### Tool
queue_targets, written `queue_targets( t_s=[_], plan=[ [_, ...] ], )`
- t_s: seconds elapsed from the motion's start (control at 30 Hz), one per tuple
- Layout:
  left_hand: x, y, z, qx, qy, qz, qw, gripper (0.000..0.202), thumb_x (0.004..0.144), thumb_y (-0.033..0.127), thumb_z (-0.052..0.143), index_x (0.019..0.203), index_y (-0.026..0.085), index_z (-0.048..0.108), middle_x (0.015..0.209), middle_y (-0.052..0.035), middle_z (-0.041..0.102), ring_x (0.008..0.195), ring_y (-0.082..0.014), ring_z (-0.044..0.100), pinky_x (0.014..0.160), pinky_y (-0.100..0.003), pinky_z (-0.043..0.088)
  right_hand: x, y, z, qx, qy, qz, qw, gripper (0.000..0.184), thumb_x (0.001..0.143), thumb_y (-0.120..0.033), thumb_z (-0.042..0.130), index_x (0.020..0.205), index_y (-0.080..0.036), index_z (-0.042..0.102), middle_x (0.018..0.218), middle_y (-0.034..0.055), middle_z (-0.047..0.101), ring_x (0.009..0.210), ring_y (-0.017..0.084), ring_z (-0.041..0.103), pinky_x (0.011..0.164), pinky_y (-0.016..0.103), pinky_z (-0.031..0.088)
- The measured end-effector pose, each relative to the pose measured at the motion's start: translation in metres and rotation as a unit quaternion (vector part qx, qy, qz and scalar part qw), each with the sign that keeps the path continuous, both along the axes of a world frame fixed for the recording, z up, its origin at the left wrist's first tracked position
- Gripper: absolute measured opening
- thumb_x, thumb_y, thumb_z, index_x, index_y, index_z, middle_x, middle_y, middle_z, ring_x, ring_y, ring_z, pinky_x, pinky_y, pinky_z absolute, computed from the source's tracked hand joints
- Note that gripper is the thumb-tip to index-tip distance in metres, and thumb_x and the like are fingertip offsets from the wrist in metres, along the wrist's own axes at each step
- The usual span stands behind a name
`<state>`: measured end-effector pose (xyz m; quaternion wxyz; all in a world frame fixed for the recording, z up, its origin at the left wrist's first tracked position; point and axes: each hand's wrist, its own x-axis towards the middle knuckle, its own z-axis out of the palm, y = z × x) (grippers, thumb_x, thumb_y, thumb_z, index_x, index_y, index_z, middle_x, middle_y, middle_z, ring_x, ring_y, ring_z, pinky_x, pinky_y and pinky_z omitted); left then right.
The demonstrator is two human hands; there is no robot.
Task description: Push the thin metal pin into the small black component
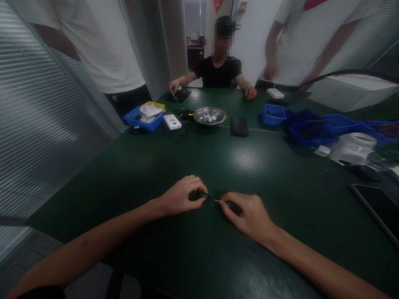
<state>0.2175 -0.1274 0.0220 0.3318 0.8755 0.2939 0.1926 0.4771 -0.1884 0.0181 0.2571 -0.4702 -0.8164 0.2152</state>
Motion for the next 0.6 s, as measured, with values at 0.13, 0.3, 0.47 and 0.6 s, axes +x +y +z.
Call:
queue_targets(
  t_s=[0.13, 0.3, 0.47, 0.6],
  plan=[
    [-0.0007, 0.0001, 0.0013, 0.002, 0.004, -0.019, 1.000, 0.017, 0.097, 0.027, 0.065, 0.113, 0.022, 0.069, 0.107, -0.0066, 0.068, 0.102, -0.0224, 0.059, 0.095, -0.037, 0.040, -0.0003, 0.0000, -0.0012, -0.002, -0.012, 0.001, 1.000, 0.022, 0.101, -0.033, 0.053, 0.095, -0.022, 0.072, 0.079, 0.0019, 0.071, 0.064, 0.015, 0.066, 0.060, 0.025, 0.047],
    [-0.0012, -0.0004, 0.0020, -0.003, 0.009, -0.033, 0.999, 0.018, 0.099, 0.028, 0.064, 0.116, 0.022, 0.069, 0.111, -0.0069, 0.067, 0.105, -0.0224, 0.058, 0.096, -0.037, 0.040, -0.0012, 0.0000, -0.0011, -0.002, -0.021, 0.000, 1.000, 0.021, 0.101, -0.033, 0.053, 0.095, -0.023, 0.071, 0.080, 0.0016, 0.072, 0.064, 0.015, 0.066, 0.060, 0.024, 0.045],
    [-0.0003, -0.0010, 0.0018, -0.005, 0.013, -0.035, 0.999, 0.019, 0.100, 0.030, 0.063, 0.116, 0.021, 0.068, 0.111, -0.0071, 0.067, 0.105, -0.0221, 0.058, 0.096, -0.037, 0.040, -0.0019, 0.0006, -0.0007, -0.007, -0.028, 0.000, 1.000, 0.022, 0.101, -0.033, 0.053, 0.095, -0.023, 0.072, 0.079, 0.0013, 0.071, 0.064, 0.015, 0.065, 0.061, 0.024, 0.045],
    [0.0008, -0.0009, 0.0028, 0.001, 0.016, -0.035, 0.999, 0.019, 0.100, 0.030, 0.063, 0.116, 0.020, 0.068, 0.111, -0.0068, 0.066, 0.105, -0.0221, 0.057, 0.095, -0.036, 0.040, -0.0021, 0.0004, -0.0010, -0.002, -0.027, -0.002, 1.000, 0.022, 0.101, -0.033, 0.053, 0.094, -0.023, 0.072, 0.079, 0.0008, 0.071, 0.063, 0.015, 0.066, 0.062, 0.025, 0.045]
  ],
)
